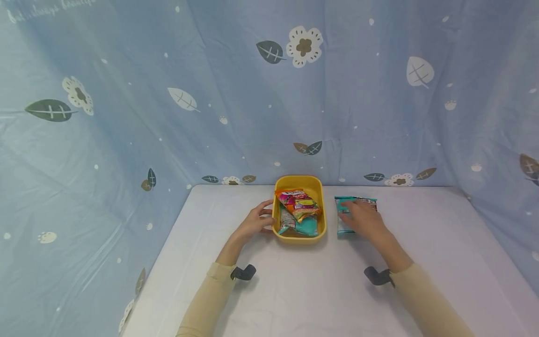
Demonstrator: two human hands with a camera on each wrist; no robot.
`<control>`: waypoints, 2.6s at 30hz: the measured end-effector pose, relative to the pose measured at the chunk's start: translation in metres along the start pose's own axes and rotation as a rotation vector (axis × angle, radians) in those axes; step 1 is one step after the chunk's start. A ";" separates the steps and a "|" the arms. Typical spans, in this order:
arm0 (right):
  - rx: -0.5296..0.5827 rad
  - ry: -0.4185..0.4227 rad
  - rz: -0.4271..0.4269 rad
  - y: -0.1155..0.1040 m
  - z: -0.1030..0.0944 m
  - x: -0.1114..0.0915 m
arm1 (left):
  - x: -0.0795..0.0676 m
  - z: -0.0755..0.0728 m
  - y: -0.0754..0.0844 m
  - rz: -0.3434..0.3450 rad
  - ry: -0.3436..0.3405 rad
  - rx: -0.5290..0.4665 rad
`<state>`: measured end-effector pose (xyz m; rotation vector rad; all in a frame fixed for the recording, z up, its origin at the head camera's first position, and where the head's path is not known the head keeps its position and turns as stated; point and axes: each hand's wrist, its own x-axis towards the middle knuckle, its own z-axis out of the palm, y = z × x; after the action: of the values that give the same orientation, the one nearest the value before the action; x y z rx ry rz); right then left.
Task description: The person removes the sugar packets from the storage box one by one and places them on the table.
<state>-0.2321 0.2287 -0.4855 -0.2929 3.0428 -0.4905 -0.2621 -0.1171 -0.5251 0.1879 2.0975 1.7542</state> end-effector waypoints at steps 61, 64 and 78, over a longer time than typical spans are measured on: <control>0.123 0.076 -0.150 -0.070 0.007 0.059 | -0.004 0.004 0.005 0.017 0.017 0.037; 0.119 0.068 -0.138 -0.070 0.009 0.061 | -0.005 0.004 0.005 0.019 0.015 0.037; 0.127 0.046 -0.190 -0.079 0.015 0.070 | -0.002 0.004 0.002 0.017 0.023 0.030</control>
<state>-0.2860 0.1370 -0.4756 -0.5757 3.0251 -0.7077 -0.2594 -0.1136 -0.5234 0.1959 2.1451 1.7439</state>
